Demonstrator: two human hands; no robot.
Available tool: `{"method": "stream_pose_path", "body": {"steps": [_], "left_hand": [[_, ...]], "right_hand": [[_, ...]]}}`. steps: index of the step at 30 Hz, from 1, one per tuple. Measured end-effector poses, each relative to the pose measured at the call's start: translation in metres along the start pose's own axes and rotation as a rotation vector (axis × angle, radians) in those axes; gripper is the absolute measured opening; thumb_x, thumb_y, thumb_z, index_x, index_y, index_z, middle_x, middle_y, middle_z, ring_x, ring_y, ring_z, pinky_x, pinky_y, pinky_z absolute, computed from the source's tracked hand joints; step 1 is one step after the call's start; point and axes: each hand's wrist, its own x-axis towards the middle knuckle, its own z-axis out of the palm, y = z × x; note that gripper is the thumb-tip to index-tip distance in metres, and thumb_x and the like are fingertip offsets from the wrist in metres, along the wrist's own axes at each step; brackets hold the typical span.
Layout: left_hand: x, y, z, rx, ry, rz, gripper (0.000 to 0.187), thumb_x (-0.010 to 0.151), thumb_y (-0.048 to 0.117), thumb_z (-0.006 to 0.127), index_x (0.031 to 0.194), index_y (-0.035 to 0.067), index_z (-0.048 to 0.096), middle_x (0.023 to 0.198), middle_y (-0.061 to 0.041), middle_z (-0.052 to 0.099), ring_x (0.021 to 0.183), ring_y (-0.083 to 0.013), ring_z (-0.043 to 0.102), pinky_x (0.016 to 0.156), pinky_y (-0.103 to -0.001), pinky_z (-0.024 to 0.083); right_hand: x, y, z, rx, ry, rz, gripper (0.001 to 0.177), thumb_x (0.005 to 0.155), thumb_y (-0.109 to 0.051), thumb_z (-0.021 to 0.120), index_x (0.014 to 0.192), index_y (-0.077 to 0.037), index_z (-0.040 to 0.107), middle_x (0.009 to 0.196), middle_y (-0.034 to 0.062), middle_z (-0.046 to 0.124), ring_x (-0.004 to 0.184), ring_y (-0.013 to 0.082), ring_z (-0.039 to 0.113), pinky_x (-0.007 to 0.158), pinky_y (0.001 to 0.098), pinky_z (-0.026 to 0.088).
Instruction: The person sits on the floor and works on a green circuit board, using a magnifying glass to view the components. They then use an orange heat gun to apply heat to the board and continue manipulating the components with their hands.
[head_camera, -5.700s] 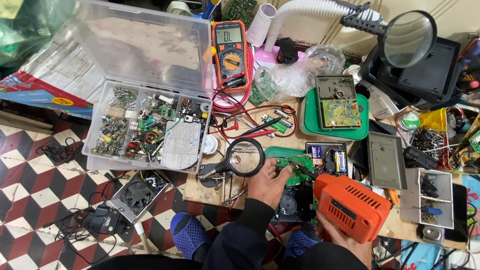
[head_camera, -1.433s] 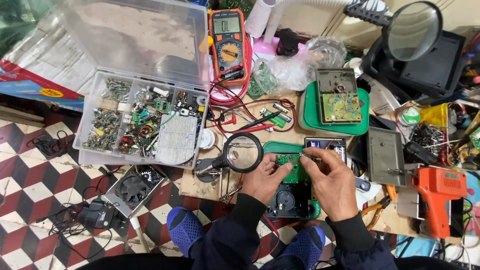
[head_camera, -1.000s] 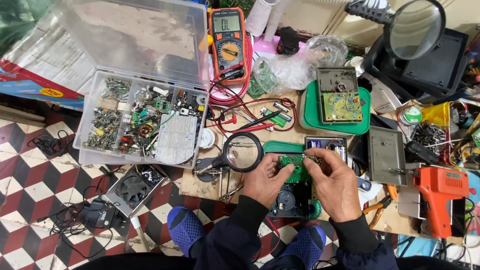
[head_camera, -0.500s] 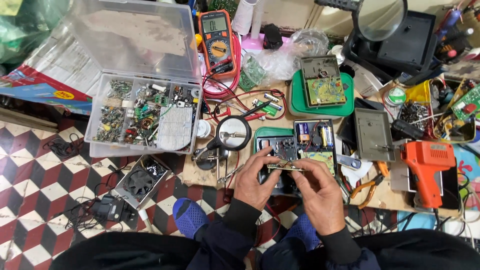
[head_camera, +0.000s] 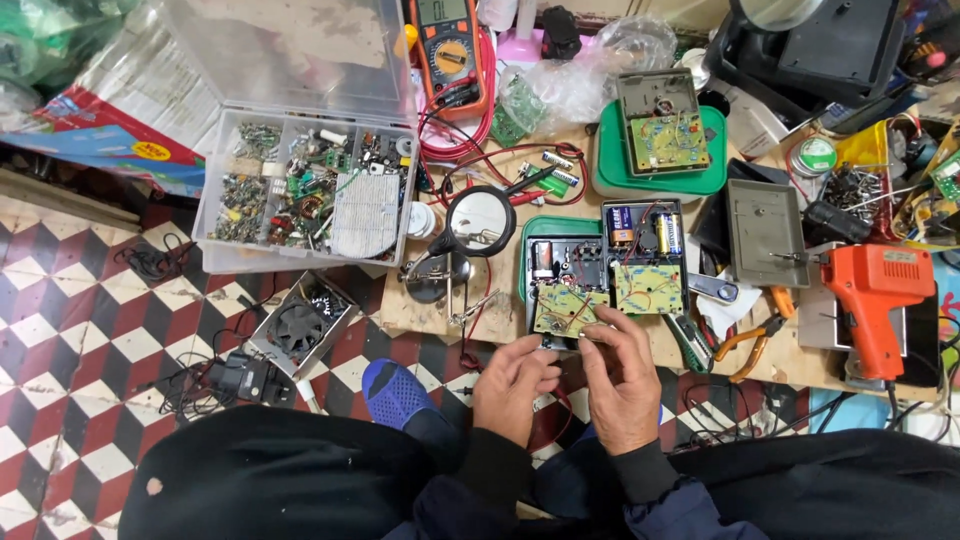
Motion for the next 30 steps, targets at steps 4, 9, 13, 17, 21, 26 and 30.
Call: {"method": "stream_pose_path", "body": {"steps": [4, 9, 13, 17, 21, 26, 30], "left_hand": [[-0.007, 0.019, 0.013, -0.182, -0.015, -0.187, 0.057, 0.097, 0.028, 0.072, 0.144, -0.003, 0.071, 0.13, -0.024, 0.083, 0.114, -0.0333, 0.081, 0.104, -0.041, 0.067], [0.009, -0.001, 0.015, -0.374, 0.006, -0.298, 0.05, 0.098, 0.023, 0.075, 0.141, -0.003, 0.072, 0.129, -0.027, 0.082, 0.108, -0.0319, 0.078, 0.1, -0.04, 0.064], [0.01, -0.004, 0.017, -0.466, 0.015, -0.33, 0.048, 0.095, 0.024, 0.079, 0.135, -0.001, 0.072, 0.125, -0.026, 0.082, 0.105, -0.0307, 0.077, 0.099, -0.04, 0.063], [0.012, -0.006, 0.018, -0.432, 0.024, -0.315, 0.047, 0.095, 0.026, 0.079, 0.131, -0.003, 0.074, 0.122, -0.025, 0.083, 0.102, -0.0298, 0.078, 0.095, -0.038, 0.063], [0.015, -0.009, 0.018, -0.416, 0.032, -0.279, 0.044, 0.094, 0.024, 0.081, 0.128, -0.003, 0.076, 0.116, -0.024, 0.085, 0.095, -0.0267, 0.078, 0.088, -0.035, 0.064], [0.018, -0.013, 0.018, -0.352, 0.042, -0.258, 0.044, 0.097, 0.022, 0.079, 0.131, -0.005, 0.077, 0.114, -0.025, 0.085, 0.09, -0.0272, 0.079, 0.083, -0.034, 0.066], [0.021, -0.018, 0.018, -0.362, 0.048, -0.265, 0.043, 0.097, 0.021, 0.08, 0.13, -0.005, 0.078, 0.11, -0.024, 0.085, 0.089, -0.027, 0.079, 0.083, -0.034, 0.066]], "right_hand": [[-0.004, 0.001, -0.001, -0.056, -0.002, -0.042, 0.02, 0.111, -0.015, 0.066, 0.127, -0.007, 0.071, 0.151, 0.0172, 0.063, 0.132, 0.0292, 0.071, 0.107, 0.0394, 0.062], [-0.008, 0.007, 0.0, -0.167, 0.004, -0.079, 0.019, 0.111, -0.016, 0.066, 0.129, -0.01, 0.071, 0.151, 0.0152, 0.065, 0.138, 0.0311, 0.068, 0.109, 0.044, 0.059], [-0.012, 0.009, -0.001, -0.213, -0.034, -0.102, 0.026, 0.114, -0.02, 0.06, 0.139, -0.013, 0.065, 0.159, 0.0141, 0.058, 0.149, 0.0366, 0.059, 0.123, 0.0536, 0.059], [-0.014, 0.01, -0.001, -0.267, -0.027, -0.148, 0.027, 0.111, -0.014, 0.066, 0.137, -0.006, 0.069, 0.155, 0.0166, 0.065, 0.146, 0.0354, 0.064, 0.119, 0.0487, 0.059], [-0.022, 0.017, -0.005, -0.418, -0.072, -0.201, 0.035, 0.112, -0.019, 0.065, 0.145, -0.011, 0.068, 0.159, 0.011, 0.062, 0.153, 0.0383, 0.055, 0.128, 0.0543, 0.055], [-0.013, 0.004, -0.012, -0.417, -0.034, -0.287, 0.031, 0.11, -0.013, 0.069, 0.14, -0.006, 0.072, 0.157, 0.0167, 0.064, 0.154, 0.0421, 0.056, 0.128, 0.0589, 0.052], [-0.004, 0.003, -0.011, -0.399, -0.13, -0.296, 0.036, 0.113, -0.012, 0.062, 0.148, -0.011, 0.068, 0.165, 0.0155, 0.056, 0.158, 0.0423, 0.049, 0.127, 0.0617, 0.045]]}}
